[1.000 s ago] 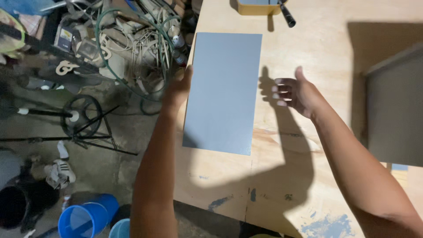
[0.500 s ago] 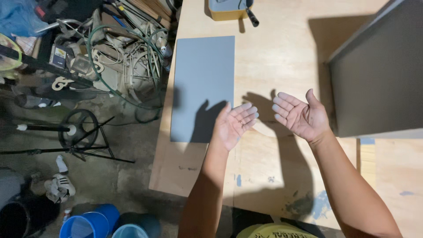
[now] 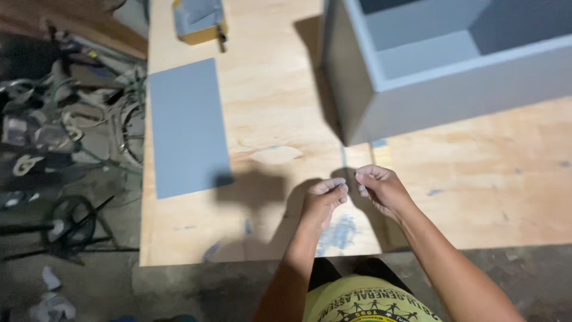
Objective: The person wipes a small gray rectangular panel on a wooden workbench with their hands, then moves it aside. They then wipe a larger gray rectangular panel on the same workbench. The person also briefly handles a gray cabinet-like structure.
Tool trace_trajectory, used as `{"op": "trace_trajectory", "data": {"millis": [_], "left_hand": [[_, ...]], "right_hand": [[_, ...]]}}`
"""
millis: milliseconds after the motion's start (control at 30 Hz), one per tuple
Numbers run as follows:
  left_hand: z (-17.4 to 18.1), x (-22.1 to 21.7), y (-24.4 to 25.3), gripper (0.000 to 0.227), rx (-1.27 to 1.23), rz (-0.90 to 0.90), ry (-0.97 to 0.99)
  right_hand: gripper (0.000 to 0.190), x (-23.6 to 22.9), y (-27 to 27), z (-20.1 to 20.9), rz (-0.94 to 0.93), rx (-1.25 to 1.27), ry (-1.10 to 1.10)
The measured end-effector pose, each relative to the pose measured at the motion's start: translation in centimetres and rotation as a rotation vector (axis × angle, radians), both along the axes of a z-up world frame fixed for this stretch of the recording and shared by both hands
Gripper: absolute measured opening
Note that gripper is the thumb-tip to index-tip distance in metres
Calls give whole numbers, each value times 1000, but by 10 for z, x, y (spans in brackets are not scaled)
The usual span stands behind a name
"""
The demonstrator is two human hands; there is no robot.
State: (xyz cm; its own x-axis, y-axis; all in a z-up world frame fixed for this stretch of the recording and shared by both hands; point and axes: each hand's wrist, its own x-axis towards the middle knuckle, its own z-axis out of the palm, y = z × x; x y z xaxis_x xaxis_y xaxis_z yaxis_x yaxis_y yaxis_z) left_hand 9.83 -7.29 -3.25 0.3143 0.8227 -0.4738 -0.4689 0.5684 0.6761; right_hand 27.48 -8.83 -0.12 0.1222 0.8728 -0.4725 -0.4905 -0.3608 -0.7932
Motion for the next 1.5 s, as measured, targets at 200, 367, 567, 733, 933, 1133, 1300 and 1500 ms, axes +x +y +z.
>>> {"op": "trace_trajectory", "data": {"millis": [200, 367, 567, 733, 933, 1133, 1300, 1500], "left_hand": [[37, 103, -49, 33, 32, -262, 169], [57, 178, -83, 28, 151, -335, 319], [78, 205, -90, 28, 214, -546, 359], [95, 224, -78, 35, 279, -649, 256], [116, 251, -58, 30, 449, -593, 274], [149, 312, -26, 33, 561, -386, 311], [200, 379, 0, 21, 707, -192, 728], [219, 438, 26, 19, 884, 17, 769]], "right_hand": [[13, 98, -85, -7, -182, -17, -32], [23, 127, -124, 70, -433, -63, -28], [39, 143, -133, 80, -691, -29, -56], [22, 167, -132, 37, -685, 125, -126], [28, 204, -116, 74, -627, 157, -219], [12, 277, -74, 124, -428, 294, -394], [46, 369, -35, 169, -242, 407, -641], [7, 439, 9, 209, -162, 481, -840]]}}
